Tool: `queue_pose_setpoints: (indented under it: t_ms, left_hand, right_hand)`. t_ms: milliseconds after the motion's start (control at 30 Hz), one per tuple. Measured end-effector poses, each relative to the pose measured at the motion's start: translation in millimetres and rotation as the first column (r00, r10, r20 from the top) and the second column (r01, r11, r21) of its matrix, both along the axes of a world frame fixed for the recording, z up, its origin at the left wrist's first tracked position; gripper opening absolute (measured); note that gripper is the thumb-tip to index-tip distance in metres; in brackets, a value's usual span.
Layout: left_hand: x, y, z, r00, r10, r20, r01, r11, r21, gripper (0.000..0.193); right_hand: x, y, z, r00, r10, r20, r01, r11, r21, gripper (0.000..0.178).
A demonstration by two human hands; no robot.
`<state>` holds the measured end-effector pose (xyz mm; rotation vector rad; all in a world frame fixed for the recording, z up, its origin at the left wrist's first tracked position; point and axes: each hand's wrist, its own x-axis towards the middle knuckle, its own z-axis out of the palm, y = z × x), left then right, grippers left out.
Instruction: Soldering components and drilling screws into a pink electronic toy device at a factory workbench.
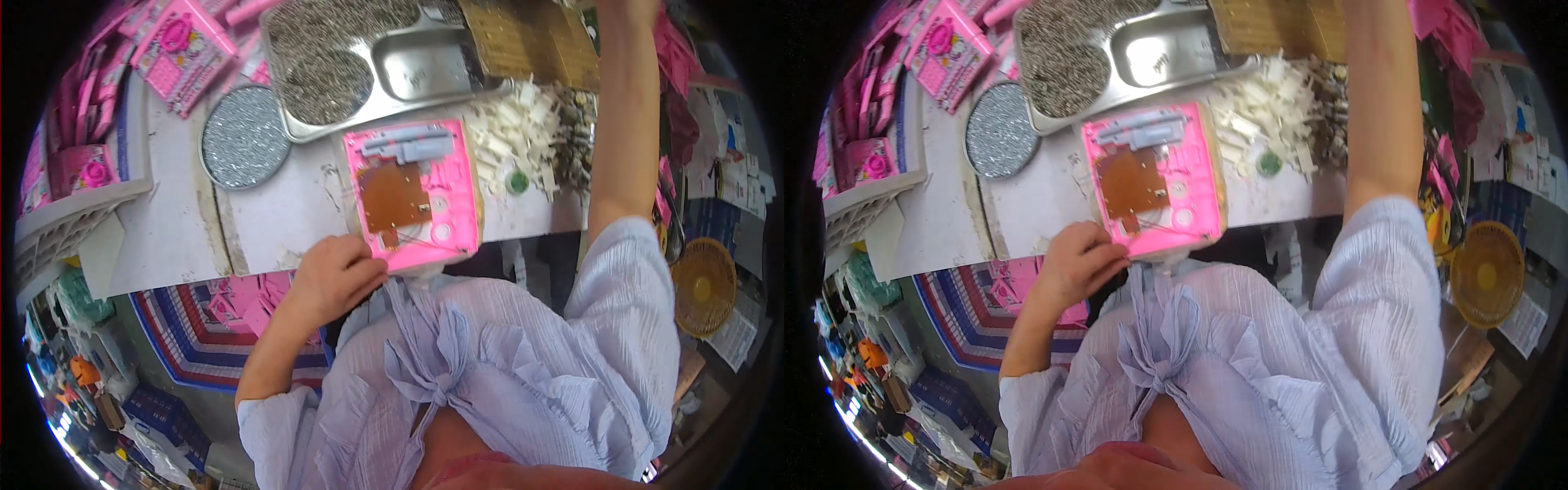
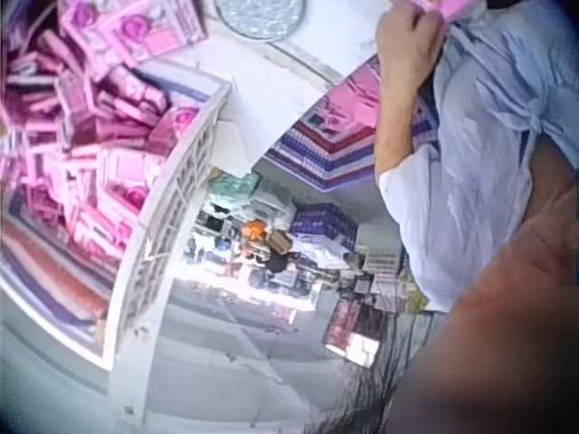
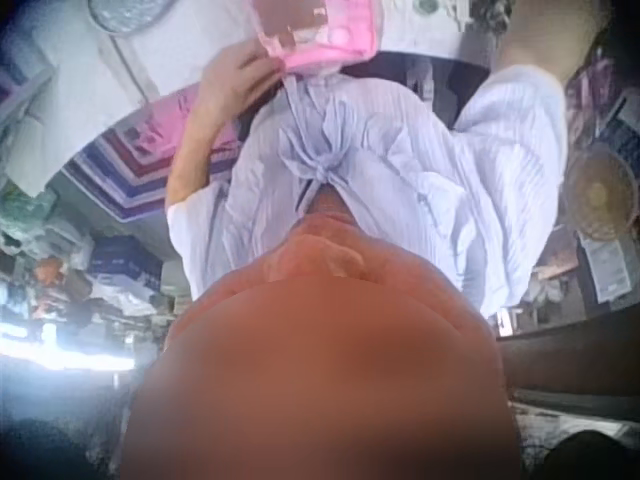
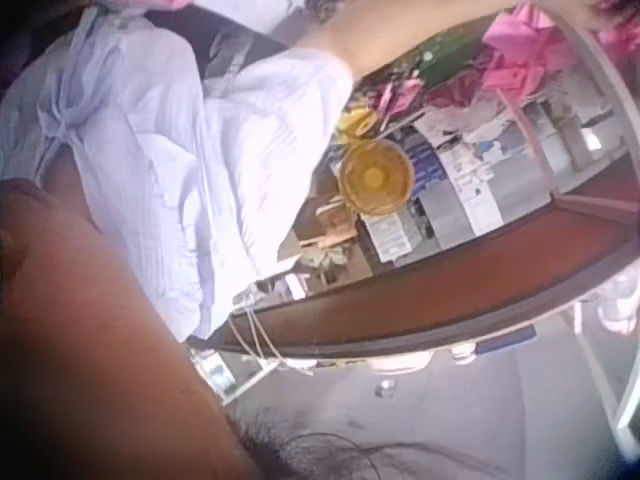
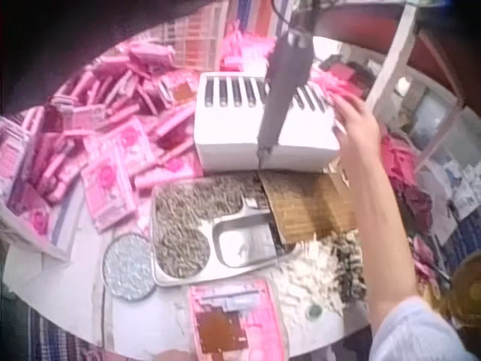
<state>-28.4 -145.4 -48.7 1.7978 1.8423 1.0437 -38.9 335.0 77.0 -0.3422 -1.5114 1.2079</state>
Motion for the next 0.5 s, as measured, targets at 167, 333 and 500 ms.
queue_pose_setpoints:
  t_ms: [167, 333, 500]
  left_hand:
    - [-1.0, 8.2, -0.1, 1.0, -0.011, 0.023, 0.01, 1.0, 0.026, 0.021]
    - [2.5, 3.3, 4.0, 0.998, 0.04, 0.044, -0.038, 0.998, -0.041, 0.02]
    - [5.9, 2.7, 1.8, 0.997, 0.066, 0.031, -0.066, 0.998, -0.014, 0.019]
  right_hand:
    - [177.3, -182.7, -71.3, 0.598, 0.401, 0.694, -0.462, 0.88, -0.111, 0.024]
    - [196.3, -236.8, -106.8, 0.625, 0.251, 0.739, -0.59, 0.772, 0.237, 0.023]
    - [191.9, -234.5, -106.8, 0.642, 0.154, 0.751, -0.627, 0.668, 0.4, 0.028]
